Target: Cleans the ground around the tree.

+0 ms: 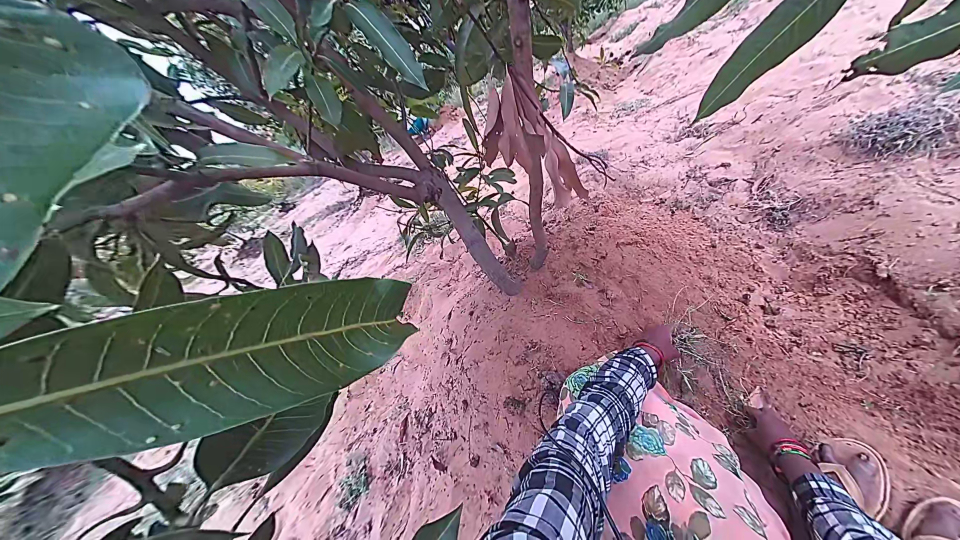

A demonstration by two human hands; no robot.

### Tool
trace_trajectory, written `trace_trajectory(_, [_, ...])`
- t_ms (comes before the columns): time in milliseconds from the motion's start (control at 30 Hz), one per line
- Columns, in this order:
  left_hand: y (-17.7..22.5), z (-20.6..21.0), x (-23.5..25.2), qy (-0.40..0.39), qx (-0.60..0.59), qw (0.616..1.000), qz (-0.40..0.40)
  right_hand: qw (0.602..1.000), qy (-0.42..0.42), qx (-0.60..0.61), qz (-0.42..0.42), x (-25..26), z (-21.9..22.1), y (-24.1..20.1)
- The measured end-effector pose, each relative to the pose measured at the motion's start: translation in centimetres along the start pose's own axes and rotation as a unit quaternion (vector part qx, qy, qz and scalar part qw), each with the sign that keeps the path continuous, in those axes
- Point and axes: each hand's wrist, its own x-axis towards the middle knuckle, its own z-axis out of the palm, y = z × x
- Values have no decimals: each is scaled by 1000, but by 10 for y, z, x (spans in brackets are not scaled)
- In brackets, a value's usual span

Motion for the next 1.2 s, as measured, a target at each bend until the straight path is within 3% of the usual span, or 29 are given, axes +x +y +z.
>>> trace_trajectory(200, [3, -3, -4, -5, -14, 1000, -23, 1000, -2, 2, -2, -2, -2, 0])
trace_trajectory(500, [2, 1, -3, -75, 10, 997, 13, 1000, -2, 4, 1, 0, 0, 2])
trace_trajectory(767, [1, -18, 0, 57, -99, 993, 28, 1000, 3, 10, 8, -3, -1, -3])
trace_trajectory(867, [0, -20, 1, 65, -106, 992, 30, 1000, 8, 10, 9, -3, 1, -2])
trace_trajectory(1067, [-3, -7, 6, 4, -72, 994, 87, 1000, 4, 9, 13, 0, 1, -1])
trace_trajectory(1200, [-1, -7, 4, -31, -50, 996, 71, 1000, 5, 15, 16, -2, 1, -2])
